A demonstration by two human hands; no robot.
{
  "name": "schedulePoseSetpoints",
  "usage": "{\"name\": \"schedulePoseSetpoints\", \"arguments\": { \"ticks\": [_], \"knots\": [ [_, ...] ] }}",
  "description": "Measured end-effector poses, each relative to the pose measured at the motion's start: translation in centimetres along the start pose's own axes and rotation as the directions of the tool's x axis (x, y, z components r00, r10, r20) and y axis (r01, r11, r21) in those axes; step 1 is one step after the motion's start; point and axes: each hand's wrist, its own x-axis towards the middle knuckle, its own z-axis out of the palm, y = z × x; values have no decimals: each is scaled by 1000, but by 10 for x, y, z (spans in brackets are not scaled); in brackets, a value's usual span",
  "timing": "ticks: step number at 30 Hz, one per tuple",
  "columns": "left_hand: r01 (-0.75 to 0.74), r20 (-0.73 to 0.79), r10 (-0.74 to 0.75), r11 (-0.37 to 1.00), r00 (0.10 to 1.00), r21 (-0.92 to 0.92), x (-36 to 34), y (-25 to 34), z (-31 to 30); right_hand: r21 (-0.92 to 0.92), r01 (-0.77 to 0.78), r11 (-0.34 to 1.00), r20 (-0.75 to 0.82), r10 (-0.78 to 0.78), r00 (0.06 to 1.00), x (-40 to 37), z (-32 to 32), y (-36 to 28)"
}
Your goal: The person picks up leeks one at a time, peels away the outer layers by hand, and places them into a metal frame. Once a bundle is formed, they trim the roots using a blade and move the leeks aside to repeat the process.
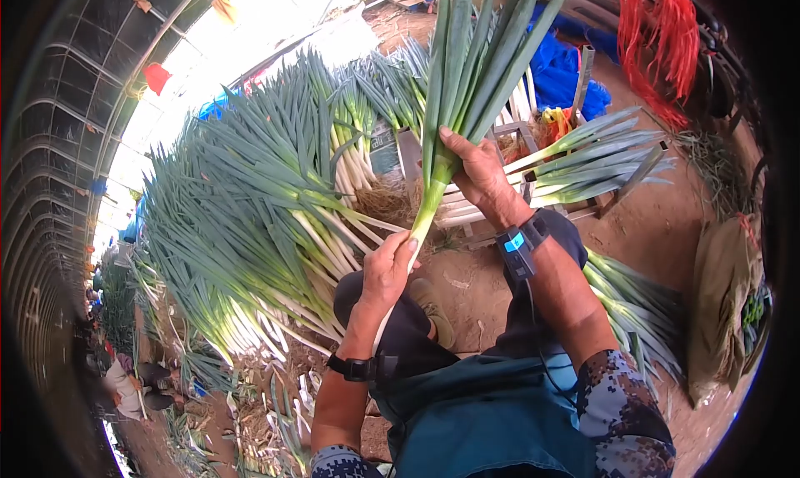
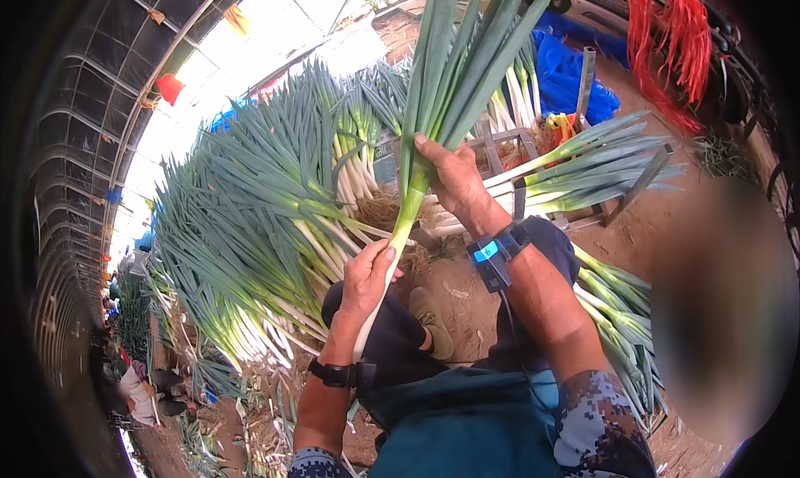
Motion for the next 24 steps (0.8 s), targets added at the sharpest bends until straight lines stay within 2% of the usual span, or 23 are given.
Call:
{"name": "schedulePoseSetpoints", "arguments": {
  "ticks": [2,8,11,14,17,20,23,24],
  "knots": [
    [45,-16,-46,997,999,-61,-1,-8,0,15,-14,1000,34,14,999,-3,2,-3],
    [-157,-19,167,959,986,237,0,-14,-2,20,-65,998,82,63,995,-9,8,-10],
    [-138,-17,145,965,989,225,1,-14,-5,42,-69,997,99,65,993,-8,6,-9],
    [13,-15,-12,1000,1000,25,2,-18,-7,76,-86,993,164,72,984,-11,8,-12],
    [75,-52,-78,995,996,-63,3,-13,-6,61,-85,995,165,73,984,-10,8,-13],
    [-32,-97,18,989,995,-146,4,0,3,30,-51,998,124,47,991,-10,8,-12],
    [-90,-43,88,995,995,-53,9,-1,2,9,-39,999,95,38,995,-9,7,-9],
    [-22,-22,21,998,1000,-61,11,-1,0,36,-51,998,122,47,991,-10,6,-10]
  ]
}}
